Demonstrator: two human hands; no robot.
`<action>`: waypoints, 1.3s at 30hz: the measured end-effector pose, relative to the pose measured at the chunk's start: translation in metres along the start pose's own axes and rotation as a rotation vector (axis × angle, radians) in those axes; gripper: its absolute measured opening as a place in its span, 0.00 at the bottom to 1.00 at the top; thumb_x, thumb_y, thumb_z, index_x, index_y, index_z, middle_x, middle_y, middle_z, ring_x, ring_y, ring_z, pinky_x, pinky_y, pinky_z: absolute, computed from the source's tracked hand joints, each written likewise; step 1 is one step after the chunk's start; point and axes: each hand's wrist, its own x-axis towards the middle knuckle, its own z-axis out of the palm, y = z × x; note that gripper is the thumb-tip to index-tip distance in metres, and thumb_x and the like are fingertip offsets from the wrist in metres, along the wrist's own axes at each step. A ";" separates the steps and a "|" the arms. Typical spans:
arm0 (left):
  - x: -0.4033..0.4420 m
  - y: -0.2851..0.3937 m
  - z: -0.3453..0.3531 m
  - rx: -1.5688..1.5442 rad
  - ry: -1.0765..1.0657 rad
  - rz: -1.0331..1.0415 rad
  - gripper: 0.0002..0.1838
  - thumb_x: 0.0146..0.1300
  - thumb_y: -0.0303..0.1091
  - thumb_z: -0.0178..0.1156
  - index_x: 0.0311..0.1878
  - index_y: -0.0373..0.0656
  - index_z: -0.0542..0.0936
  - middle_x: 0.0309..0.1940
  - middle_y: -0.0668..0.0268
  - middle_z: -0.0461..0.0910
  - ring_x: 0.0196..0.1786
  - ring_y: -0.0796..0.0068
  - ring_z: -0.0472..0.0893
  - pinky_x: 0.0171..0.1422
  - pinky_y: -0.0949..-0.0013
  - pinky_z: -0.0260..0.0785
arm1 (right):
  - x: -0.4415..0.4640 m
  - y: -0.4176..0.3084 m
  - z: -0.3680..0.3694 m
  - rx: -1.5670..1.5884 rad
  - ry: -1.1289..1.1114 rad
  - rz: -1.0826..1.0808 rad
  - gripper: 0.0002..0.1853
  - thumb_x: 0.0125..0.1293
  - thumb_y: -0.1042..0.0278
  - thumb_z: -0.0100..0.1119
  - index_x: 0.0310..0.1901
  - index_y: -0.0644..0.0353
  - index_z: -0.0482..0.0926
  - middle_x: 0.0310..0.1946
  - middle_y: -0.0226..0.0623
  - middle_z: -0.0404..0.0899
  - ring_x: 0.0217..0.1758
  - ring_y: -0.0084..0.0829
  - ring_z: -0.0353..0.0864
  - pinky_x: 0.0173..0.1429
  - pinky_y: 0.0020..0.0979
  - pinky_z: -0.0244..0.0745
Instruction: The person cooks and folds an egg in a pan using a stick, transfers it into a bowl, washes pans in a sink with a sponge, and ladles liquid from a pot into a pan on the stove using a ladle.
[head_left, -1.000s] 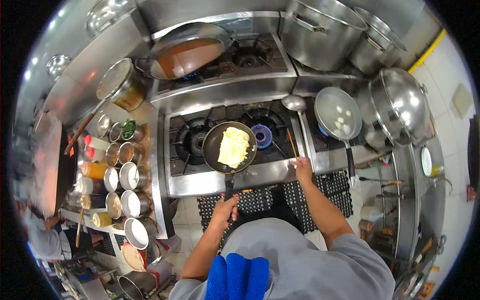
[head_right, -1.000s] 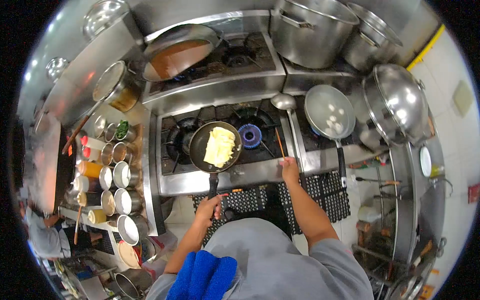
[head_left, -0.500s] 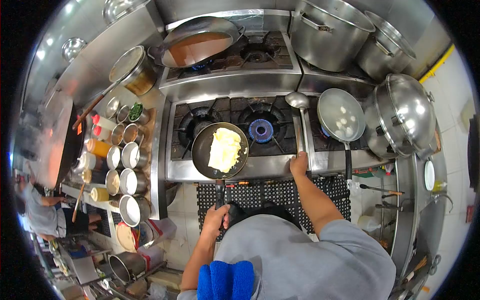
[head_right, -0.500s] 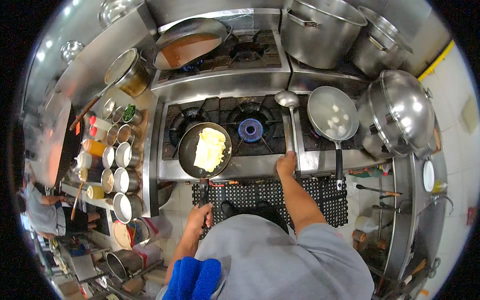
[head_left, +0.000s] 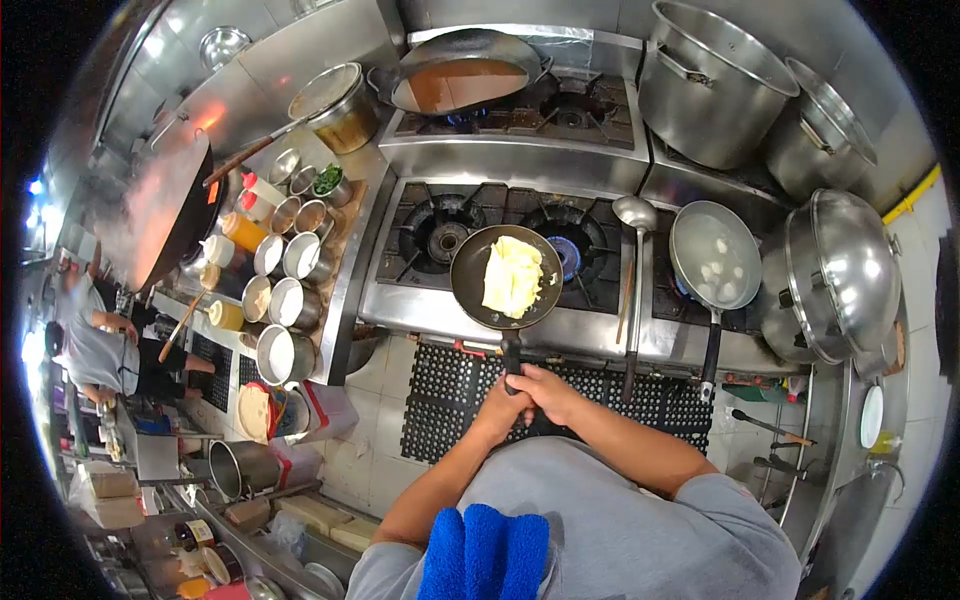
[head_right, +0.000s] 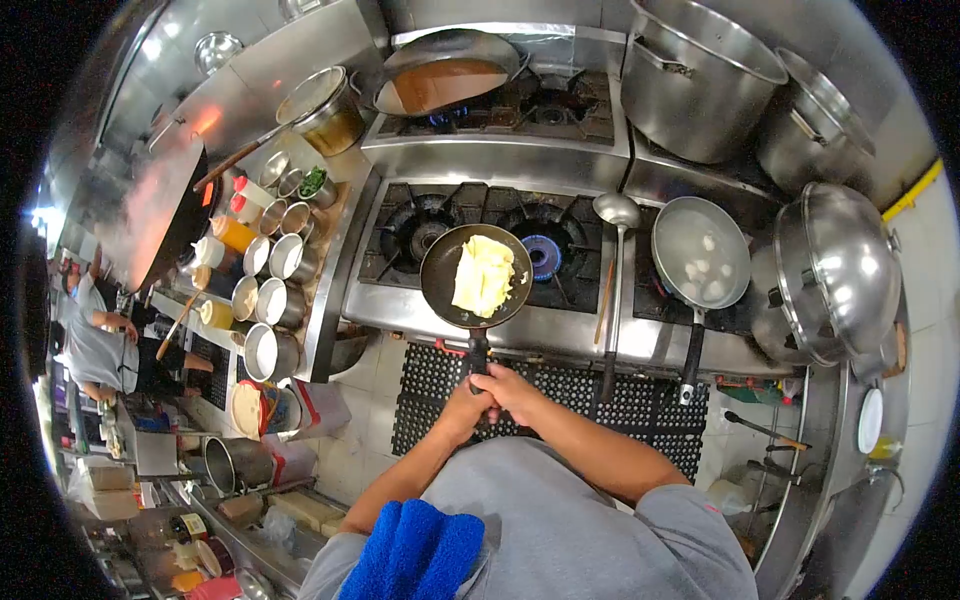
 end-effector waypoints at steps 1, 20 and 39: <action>-0.004 -0.001 0.008 0.062 -0.023 0.079 0.09 0.57 0.34 0.58 0.33 0.38 0.73 0.23 0.65 0.74 0.23 0.77 0.73 0.24 0.74 0.67 | -0.003 -0.003 0.000 0.045 0.042 -0.004 0.13 0.66 0.59 0.50 0.43 0.59 0.72 0.28 0.33 0.74 0.22 0.23 0.71 0.26 0.27 0.71; -0.158 -0.178 -0.220 0.660 0.387 -0.298 0.23 0.55 0.51 0.61 0.31 0.35 0.81 0.25 0.60 0.80 0.26 0.71 0.77 0.31 0.67 0.69 | -0.018 0.006 -0.023 -0.207 0.501 -0.220 0.18 0.67 0.54 0.47 0.41 0.64 0.71 0.15 0.31 0.69 0.10 0.21 0.65 0.13 0.25 0.60; -0.124 -0.166 -0.210 0.624 0.401 -0.417 0.19 0.57 0.45 0.60 0.38 0.36 0.77 0.30 0.62 0.80 0.28 0.73 0.80 0.28 0.71 0.71 | -0.014 -0.033 0.017 -0.305 0.331 -0.178 0.18 0.68 0.54 0.48 0.44 0.64 0.71 0.15 0.29 0.68 0.10 0.18 0.63 0.13 0.23 0.58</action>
